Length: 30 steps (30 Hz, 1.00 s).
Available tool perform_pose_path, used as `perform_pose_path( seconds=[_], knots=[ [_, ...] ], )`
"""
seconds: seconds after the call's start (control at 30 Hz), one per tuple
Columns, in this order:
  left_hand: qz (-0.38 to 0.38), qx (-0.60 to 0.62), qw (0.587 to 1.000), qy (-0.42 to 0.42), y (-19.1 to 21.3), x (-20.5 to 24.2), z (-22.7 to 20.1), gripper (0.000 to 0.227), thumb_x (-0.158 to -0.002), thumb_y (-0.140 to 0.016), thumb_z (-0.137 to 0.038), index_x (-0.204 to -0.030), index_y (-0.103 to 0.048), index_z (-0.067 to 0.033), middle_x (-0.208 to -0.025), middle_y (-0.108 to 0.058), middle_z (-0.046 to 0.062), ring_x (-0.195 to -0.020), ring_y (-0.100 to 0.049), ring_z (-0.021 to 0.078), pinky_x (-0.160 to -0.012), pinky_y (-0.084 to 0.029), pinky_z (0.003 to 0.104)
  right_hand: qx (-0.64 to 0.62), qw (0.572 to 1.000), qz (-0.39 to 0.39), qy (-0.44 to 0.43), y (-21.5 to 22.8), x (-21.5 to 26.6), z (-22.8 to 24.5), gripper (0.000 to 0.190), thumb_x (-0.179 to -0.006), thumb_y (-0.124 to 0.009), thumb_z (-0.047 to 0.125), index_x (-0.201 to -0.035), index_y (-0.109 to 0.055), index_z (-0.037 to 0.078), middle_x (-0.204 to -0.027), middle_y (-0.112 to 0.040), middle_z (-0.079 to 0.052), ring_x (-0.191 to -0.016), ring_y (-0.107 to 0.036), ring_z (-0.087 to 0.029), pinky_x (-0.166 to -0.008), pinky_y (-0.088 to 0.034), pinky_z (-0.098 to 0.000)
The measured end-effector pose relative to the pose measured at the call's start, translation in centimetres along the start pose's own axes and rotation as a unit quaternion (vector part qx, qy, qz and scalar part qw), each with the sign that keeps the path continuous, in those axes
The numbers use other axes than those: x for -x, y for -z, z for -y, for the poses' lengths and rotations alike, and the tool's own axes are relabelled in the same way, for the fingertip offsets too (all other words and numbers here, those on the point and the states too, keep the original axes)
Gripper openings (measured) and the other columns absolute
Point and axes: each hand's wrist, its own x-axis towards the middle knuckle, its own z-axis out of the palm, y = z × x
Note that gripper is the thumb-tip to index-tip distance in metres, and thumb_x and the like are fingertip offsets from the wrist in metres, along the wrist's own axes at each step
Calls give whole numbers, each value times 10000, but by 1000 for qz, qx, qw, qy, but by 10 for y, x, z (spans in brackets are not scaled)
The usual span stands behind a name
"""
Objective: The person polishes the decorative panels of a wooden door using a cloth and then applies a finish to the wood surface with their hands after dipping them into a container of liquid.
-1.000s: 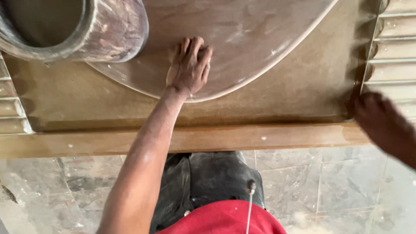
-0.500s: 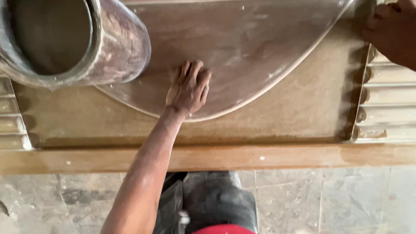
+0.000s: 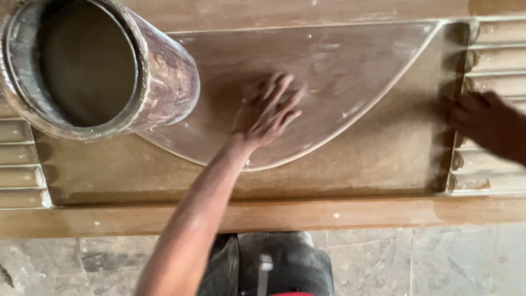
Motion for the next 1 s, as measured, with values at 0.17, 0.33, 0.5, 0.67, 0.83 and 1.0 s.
perform_pose_path(
  seconds=[0.17, 0.33, 0.5, 0.67, 0.83, 1.0],
  knots=[
    [37, -13, 999, 10, -5, -43, -7, 584, -1087, -340, -580, -1533, -469, -227, -1603, -352, 140, -1475, -330, 339, -1228, -295, 530, 67, 993, 26, -94, -47, -67, -87, 196, -956, -639, 227, -1129, -726, 261, -978, -725, 63, -871, -641, -82, -731, -502, -267],
    [37, -27, 999, 17, 3, -46, -9, 535, -1082, -380, -545, -1454, -540, -195, -1579, -392, 116, -1451, -363, 331, -1210, -322, 533, 182, 973, -64, -124, -7, -69, -86, 329, -848, -623, 349, -1160, -684, 266, -1119, -700, 105, -1155, -625, -113, -1039, -491, -355],
    [21, 26, 999, 20, 10, -43, -6, 504, -1099, -455, -502, -1408, -580, -123, -1533, -449, 170, -1404, -411, 355, -1182, -361, 525, 92, 987, -50, -119, 2, -35, -43, 502, -880, -662, 222, -1372, -633, 131, -1065, -687, 4, -1025, -636, -168, -901, -476, -335],
    [12, 28, 999, 19, 11, -40, -9, 512, -1059, -458, -499, -1383, -587, -125, -1514, -459, 172, -1375, -426, 381, -1152, -375, 521, -343, 892, -57, -288, -25, -39, -15, 158, -1035, -658, 81, -1178, -713, 120, -909, -744, -103, -793, -721, -235, -724, -585, -363],
    [17, 29, 999, 19, 15, -43, -10, 514, -1068, -450, -502, -1390, -586, -124, -1516, -457, 173, -1377, -431, 371, -1150, -383, 520, -343, 615, -372, -605, -59, -125, 0, 122, -1075, -788, 123, -1150, -722, 54, -1015, -757, -110, -830, -705, -222, -722, -597, -386],
    [19, -22, 999, 16, 9, -44, -10, 517, -1061, -421, -520, -1374, -588, -144, -1516, -449, 166, -1356, -429, 367, -1146, -379, 538, -480, 357, -375, -708, -96, -183, -43, 69, -994, -672, 147, -946, -652, 101, -905, -749, 11, -751, -662, -158, -691, -603, -374]
  ],
)
